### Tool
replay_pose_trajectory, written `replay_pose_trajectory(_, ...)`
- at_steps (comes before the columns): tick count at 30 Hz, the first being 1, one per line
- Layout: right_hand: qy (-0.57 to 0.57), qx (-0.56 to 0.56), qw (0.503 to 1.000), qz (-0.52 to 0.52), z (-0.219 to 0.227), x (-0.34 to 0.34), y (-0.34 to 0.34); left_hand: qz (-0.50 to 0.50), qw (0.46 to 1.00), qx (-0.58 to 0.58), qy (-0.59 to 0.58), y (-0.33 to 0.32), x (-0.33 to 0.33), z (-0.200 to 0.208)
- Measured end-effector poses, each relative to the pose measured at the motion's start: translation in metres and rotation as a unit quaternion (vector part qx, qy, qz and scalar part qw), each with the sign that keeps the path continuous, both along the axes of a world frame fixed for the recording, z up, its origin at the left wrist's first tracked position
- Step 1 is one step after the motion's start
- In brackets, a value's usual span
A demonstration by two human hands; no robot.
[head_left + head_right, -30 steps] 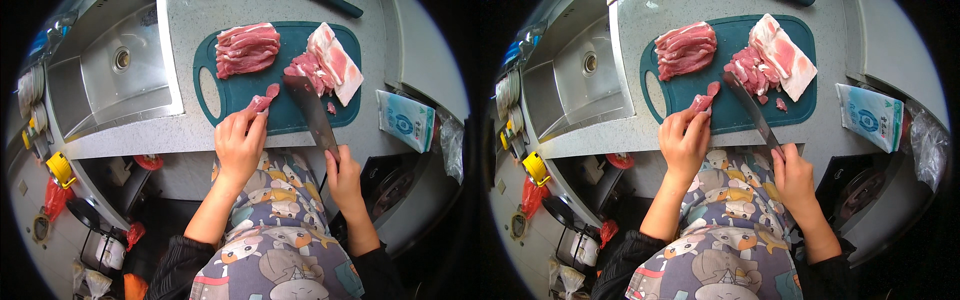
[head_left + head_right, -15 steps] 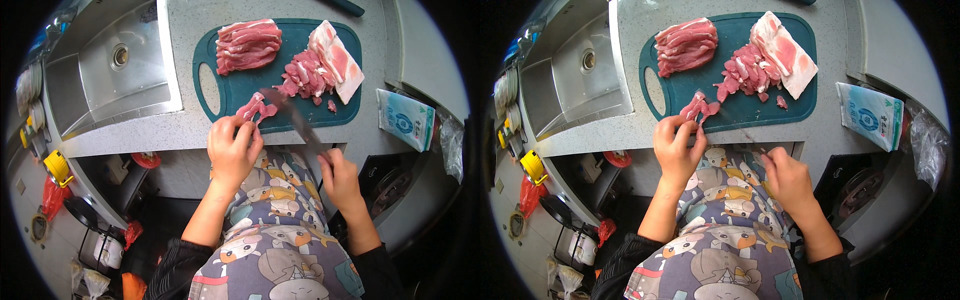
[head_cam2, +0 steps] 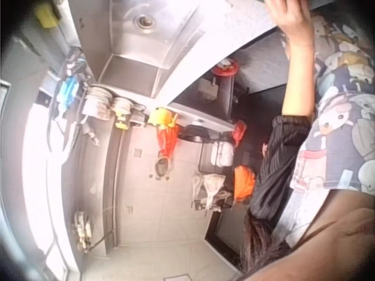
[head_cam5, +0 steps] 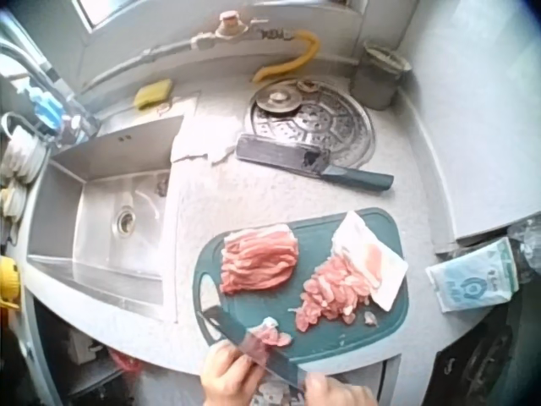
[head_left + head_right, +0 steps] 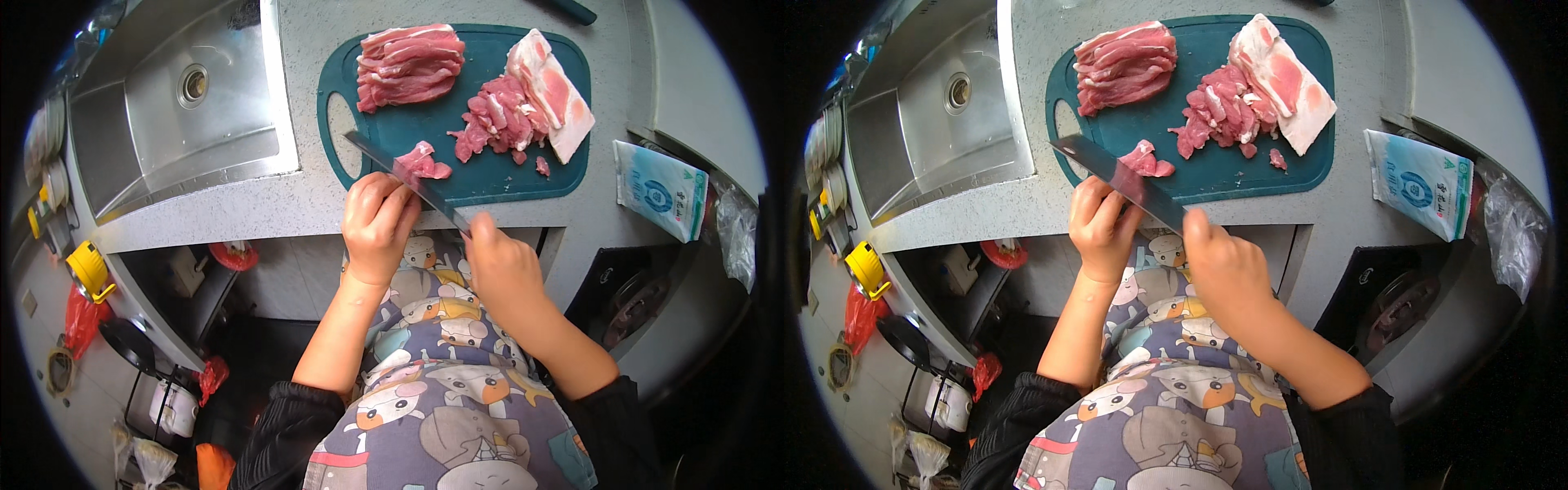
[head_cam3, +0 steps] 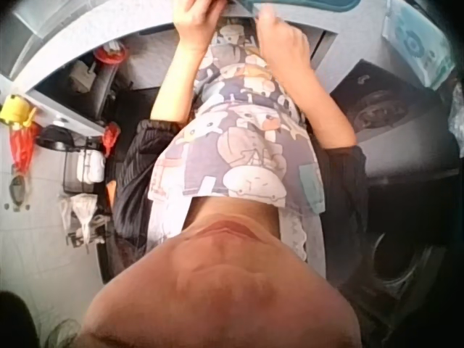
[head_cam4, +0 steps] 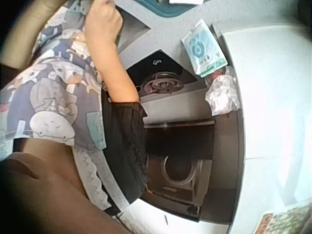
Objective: The person slices raw pork belly into thin strips using a cleaver on a green cutting board. The person separates the fatty layer from the lean meat and continues slicing both into uniform pieces.
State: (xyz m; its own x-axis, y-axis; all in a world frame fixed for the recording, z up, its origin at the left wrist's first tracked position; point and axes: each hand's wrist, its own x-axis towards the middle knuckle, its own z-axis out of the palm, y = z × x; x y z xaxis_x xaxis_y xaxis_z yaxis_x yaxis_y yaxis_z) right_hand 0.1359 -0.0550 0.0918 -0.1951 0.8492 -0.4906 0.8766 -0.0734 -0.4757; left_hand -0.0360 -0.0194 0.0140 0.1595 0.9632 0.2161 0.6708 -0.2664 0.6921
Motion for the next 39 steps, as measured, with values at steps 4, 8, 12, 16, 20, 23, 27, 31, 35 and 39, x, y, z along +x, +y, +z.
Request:
replay_pose_trajectory(4,-0.015,-0.02,1.0,-0.002,0.005,0.007,-0.012,-0.003,1.0,-0.006,0.005,0.0,-0.004,-0.001)
replay_pose_trajectory(8,-0.021,-0.019,1.0,-0.009,0.011,0.025,-0.03,-0.003,1.0,0.007,-0.004,0.001,-0.001,0.0)
replay_pose_trajectory(12,-0.004,0.041,0.999,-0.002,-0.002,-0.002,-0.001,-0.026,1.0,-0.004,0.003,-0.002,-0.001,0.002)
replay_pose_trajectory(16,-0.049,0.063,0.997,-0.002,-0.008,0.004,0.01,-0.054,0.999,0.008,0.005,-0.005,-0.006,0.0)
replay_pose_trajectory(20,-0.002,0.094,0.994,-0.05,-0.007,0.034,0.017,-0.025,1.0,0.006,-0.015,-0.002,-0.001,0.003)
replay_pose_trajectory(23,0.102,0.075,0.983,-0.131,0.005,0.031,0.017,0.005,0.987,-0.101,-0.126,0.011,0.025,0.018)
replay_pose_trajectory(27,0.11,0.037,0.965,-0.236,0.022,0.032,0.012,-0.031,0.993,-0.06,-0.095,0.021,0.023,0.02)
replay_pose_trajectory(31,0.097,-0.005,0.981,-0.167,0.022,0.037,-0.007,0.03,0.999,-0.021,-0.039,0.019,0.003,0.009)
replay_pose_trajectory(35,0.042,-0.007,0.991,-0.127,0.006,0.03,-0.018,0.009,0.999,-0.042,0.032,0.018,-0.001,0.007)
replay_pose_trajectory(39,0.006,0.02,0.984,-0.175,0.0,0.049,-0.011,0.0,0.999,-0.032,0.032,0.013,-0.007,0.0)
